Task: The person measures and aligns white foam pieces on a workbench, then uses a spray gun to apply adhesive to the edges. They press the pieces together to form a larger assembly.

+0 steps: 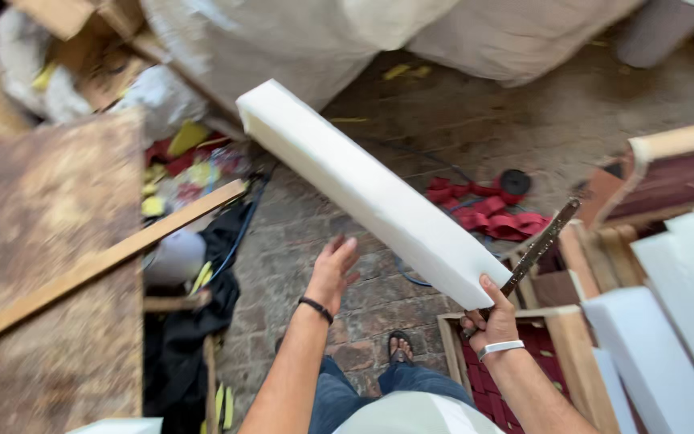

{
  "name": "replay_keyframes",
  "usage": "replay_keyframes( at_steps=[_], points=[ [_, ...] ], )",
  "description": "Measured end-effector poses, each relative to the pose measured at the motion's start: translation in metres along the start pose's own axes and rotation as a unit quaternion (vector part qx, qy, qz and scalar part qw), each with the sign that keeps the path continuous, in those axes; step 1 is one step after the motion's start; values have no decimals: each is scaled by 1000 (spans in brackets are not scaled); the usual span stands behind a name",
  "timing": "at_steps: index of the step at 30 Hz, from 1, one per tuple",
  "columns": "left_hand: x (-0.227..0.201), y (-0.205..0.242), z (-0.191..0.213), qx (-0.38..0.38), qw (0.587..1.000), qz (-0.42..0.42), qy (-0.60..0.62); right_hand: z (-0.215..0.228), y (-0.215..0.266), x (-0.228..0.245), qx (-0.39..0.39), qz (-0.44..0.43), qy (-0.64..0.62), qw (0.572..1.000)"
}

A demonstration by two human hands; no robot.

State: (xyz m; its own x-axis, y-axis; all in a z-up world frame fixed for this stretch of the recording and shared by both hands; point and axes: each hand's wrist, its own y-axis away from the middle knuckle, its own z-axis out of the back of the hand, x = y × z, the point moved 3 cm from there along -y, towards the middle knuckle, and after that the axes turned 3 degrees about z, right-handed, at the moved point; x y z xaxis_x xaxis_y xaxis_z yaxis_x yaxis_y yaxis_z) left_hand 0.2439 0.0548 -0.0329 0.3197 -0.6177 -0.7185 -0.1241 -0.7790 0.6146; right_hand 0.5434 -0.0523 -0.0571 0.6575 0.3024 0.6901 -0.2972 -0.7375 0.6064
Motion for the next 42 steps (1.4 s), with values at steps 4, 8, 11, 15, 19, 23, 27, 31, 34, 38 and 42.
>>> replay_keyframes(
  at_steps=[4, 8, 11, 15, 19, 23, 27, 31, 34, 38, 42],
  points=[
    [33, -15, -51, 65, 996, 60, -33, 64, -13, 47, -63, 55, -120, 989],
    [38, -23, -72, 81, 991, 79, -74, 107, -37, 80, -106, 108, -247, 957],
    [32, -25, -84, 76, 990, 78, -87, 127, -66, 113, -144, 141, -292, 935],
    [21, -29, -95, 81, 991, 74, -77, 144, -103, 204, -138, 220, -247, 934],
    [25, -16, -81, 72, 992, 73, -70, 151, -131, 254, -62, 166, -66, 982],
    [31, -2, -51, 16, 997, 64, -46, 122, -148, 191, -48, 144, 36, 988],
    [58, 21, 9, -72, 996, 53, 20, 73, -137, 60, -18, 62, 99, 993],
    [85, 71, 74, -151, 984, 29, 91, 6, -98, -43, 85, -57, 176, 979],
    [106, 122, 117, -207, 968, -1, 142, -33, -58, -92, 173, -126, 257, 942],
    [133, 190, 172, -278, 937, -63, 202, -77, -14, -134, 295, -166, 341, 877],
    [167, 255, 214, -348, 892, -90, 272, -111, 27, -175, 368, -196, 417, 807]
  ],
)
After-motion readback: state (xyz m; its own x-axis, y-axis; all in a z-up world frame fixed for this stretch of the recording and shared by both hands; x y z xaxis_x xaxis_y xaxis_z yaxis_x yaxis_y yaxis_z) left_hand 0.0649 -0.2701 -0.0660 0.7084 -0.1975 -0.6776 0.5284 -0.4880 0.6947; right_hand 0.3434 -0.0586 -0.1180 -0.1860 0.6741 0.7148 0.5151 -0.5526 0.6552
